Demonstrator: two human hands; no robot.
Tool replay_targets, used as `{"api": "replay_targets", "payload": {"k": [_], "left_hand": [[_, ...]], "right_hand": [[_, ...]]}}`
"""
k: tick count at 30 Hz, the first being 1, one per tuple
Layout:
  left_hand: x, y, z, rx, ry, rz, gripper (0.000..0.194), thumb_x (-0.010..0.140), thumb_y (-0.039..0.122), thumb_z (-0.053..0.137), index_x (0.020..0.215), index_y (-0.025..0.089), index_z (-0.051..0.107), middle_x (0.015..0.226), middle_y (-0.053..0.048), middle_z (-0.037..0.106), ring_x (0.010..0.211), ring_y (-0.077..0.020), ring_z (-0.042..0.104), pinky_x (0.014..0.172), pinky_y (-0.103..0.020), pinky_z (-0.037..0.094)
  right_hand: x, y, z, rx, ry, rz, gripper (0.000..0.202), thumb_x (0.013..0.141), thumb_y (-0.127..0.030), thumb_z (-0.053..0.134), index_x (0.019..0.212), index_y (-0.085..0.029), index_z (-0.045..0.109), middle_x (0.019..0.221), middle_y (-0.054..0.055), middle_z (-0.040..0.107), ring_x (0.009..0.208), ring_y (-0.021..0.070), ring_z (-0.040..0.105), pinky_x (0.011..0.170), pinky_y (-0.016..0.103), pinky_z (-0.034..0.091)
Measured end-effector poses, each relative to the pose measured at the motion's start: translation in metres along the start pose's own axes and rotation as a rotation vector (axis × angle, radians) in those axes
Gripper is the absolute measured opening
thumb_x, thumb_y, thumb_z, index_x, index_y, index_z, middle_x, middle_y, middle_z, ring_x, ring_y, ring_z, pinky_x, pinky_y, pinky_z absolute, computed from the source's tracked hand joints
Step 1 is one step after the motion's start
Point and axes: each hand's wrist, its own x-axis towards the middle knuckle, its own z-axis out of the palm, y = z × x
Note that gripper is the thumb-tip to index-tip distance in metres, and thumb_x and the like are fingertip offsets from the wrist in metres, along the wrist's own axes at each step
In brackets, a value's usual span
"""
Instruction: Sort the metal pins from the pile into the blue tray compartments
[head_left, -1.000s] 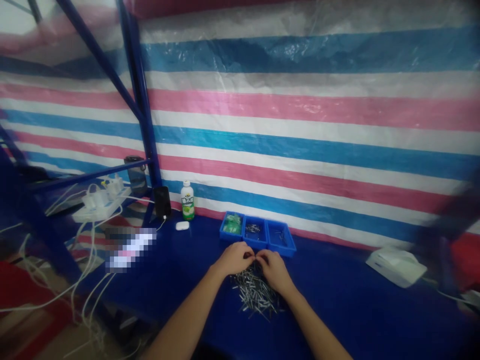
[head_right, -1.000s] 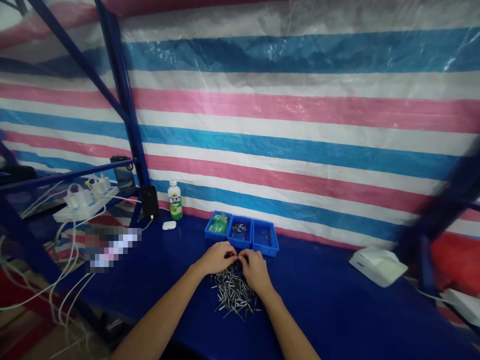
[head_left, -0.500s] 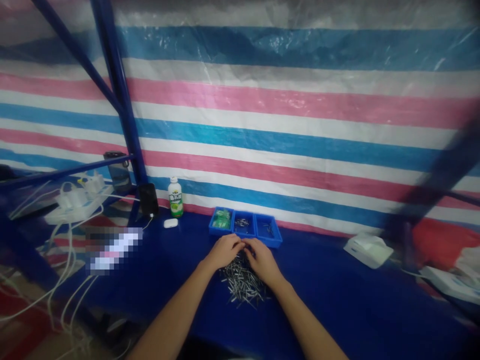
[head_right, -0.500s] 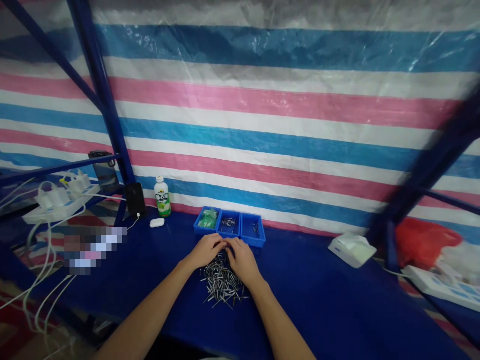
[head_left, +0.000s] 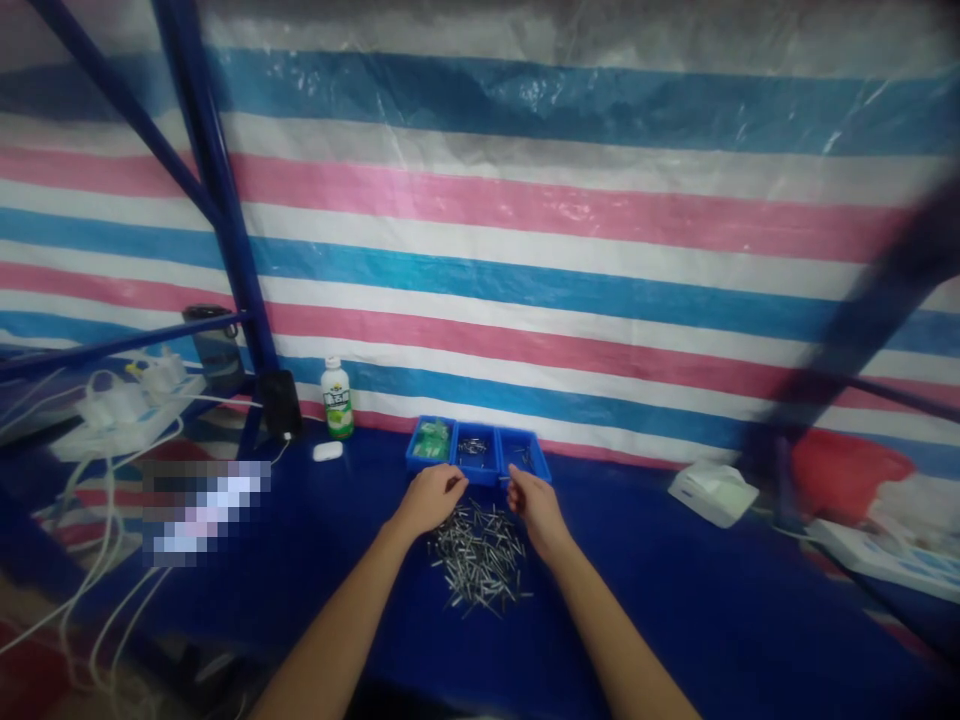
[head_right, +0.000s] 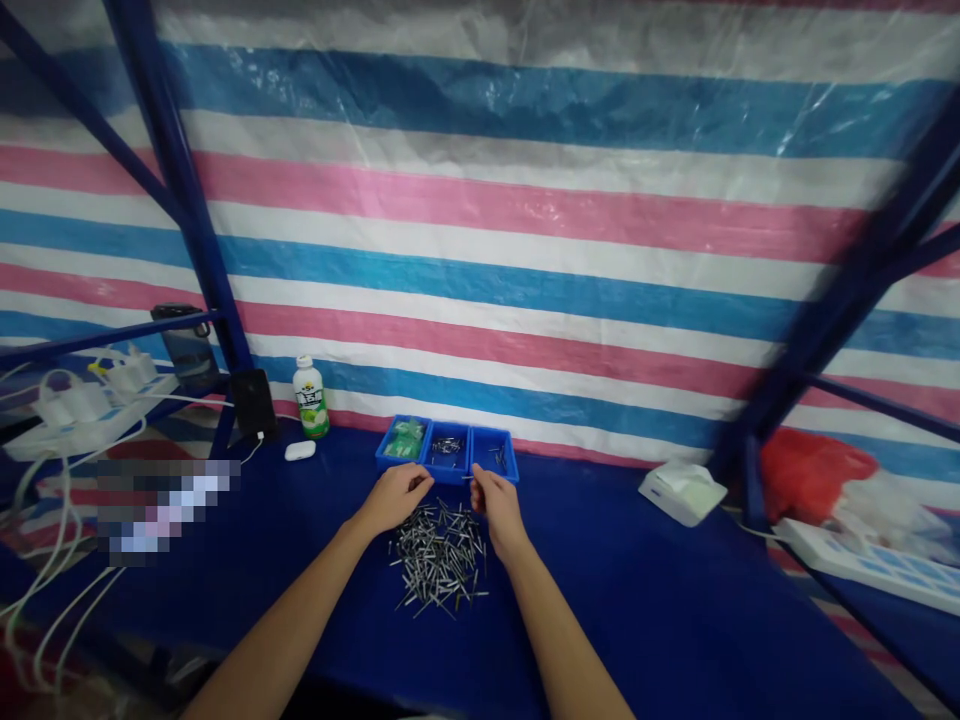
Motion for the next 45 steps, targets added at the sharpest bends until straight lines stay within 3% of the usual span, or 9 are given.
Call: {"api": "replay_targets", "payload": {"k": [3, 6, 10, 13, 17, 27, 35, 45], "left_hand": [[-0.002, 0.002, -0.001, -0.005, -0.019, -0.016, 0.026, 0.092, 0.033, 0.05, 0.081, 0.019, 0.068, 0.079, -0.002, 0.066, 0.071, -0.0148, 0.058, 0.065, -0.026, 0.039], [-0.002, 0.003, -0.001, -0.006, -0.044, -0.025, 0.025, 0.092, 0.032, 0.05, 0.083, 0.019, 0.069, 0.083, -0.002, 0.068, 0.075, -0.0154, 0.06, 0.066, -0.026, 0.04], [-0.001, 0.0, 0.0, 0.017, -0.079, -0.022, 0.022, 0.091, 0.031, 0.052, 0.086, 0.02, 0.069, 0.085, -0.003, 0.069, 0.077, -0.0162, 0.061, 0.067, -0.026, 0.041], [-0.001, -0.003, 0.002, 0.035, -0.101, -0.024, 0.02, 0.09, 0.031, 0.053, 0.087, 0.02, 0.07, 0.085, -0.003, 0.069, 0.077, -0.0162, 0.062, 0.067, -0.025, 0.041], [-0.004, -0.003, 0.004, 0.037, -0.12, -0.028, 0.019, 0.089, 0.031, 0.054, 0.089, 0.022, 0.071, 0.087, -0.002, 0.069, 0.077, -0.0162, 0.062, 0.065, -0.025, 0.042], [-0.003, -0.006, 0.008, 0.057, -0.156, -0.042, 0.022, 0.089, 0.034, 0.053, 0.091, 0.022, 0.071, 0.089, -0.003, 0.07, 0.079, -0.0176, 0.063, 0.068, -0.025, 0.044], [-0.006, -0.003, 0.009, 0.058, -0.175, -0.054, 0.02, 0.087, 0.029, 0.054, 0.092, 0.023, 0.072, 0.09, -0.003, 0.071, 0.08, -0.0179, 0.063, 0.069, -0.026, 0.043], [-0.005, -0.004, 0.011, 0.069, -0.176, -0.028, 0.019, 0.088, 0.033, 0.054, 0.092, 0.023, 0.07, 0.089, -0.002, 0.071, 0.08, -0.018, 0.064, 0.065, -0.026, 0.042]], "right_hand": [[0.002, 0.0, -0.007, 0.019, 0.074, 0.078, 0.038, 0.071, -0.054, 0.072, 0.067, -0.018, 0.06, 0.053, -0.003, 0.055, 0.043, 0.0106, 0.048, 0.043, 0.022, 0.036], [0.004, -0.001, -0.011, -0.079, 0.09, 0.059, 0.043, 0.075, -0.058, 0.066, 0.092, -0.019, 0.066, 0.072, 0.002, 0.067, 0.047, 0.0126, 0.055, 0.045, 0.024, 0.039], [0.0, 0.004, -0.005, -0.564, -0.062, -0.199, 0.037, 0.08, -0.051, 0.062, 0.097, -0.019, 0.069, 0.083, 0.006, 0.071, 0.067, 0.0202, 0.064, 0.063, 0.031, 0.047], [-0.01, 0.009, 0.003, -1.004, -0.181, -0.405, 0.024, 0.085, -0.039, 0.06, 0.097, -0.022, 0.072, 0.094, 0.007, 0.07, 0.09, 0.0235, 0.062, 0.083, 0.035, 0.043], [-0.019, 0.011, 0.008, -1.29, -0.24, -0.417, 0.019, 0.088, -0.033, 0.058, 0.097, -0.026, 0.073, 0.099, 0.006, 0.068, 0.095, 0.0236, 0.057, 0.081, 0.033, 0.04], [-0.016, 0.012, 0.008, -1.381, -0.227, -0.423, 0.019, 0.092, -0.026, 0.052, 0.089, -0.025, 0.071, 0.095, 0.005, 0.067, 0.091, 0.0234, 0.056, 0.073, 0.031, 0.037], [-0.02, 0.009, 0.012, -1.363, -0.241, -0.379, 0.013, 0.09, -0.031, 0.057, 0.089, -0.025, 0.068, 0.1, 0.004, 0.064, 0.097, 0.0243, 0.053, 0.074, 0.033, 0.035], [-0.019, 0.014, 0.012, -1.397, -0.268, -0.428, 0.018, 0.092, -0.018, 0.049, 0.093, -0.024, 0.065, 0.101, 0.005, 0.065, 0.097, 0.0238, 0.051, 0.072, 0.032, 0.033]]}}
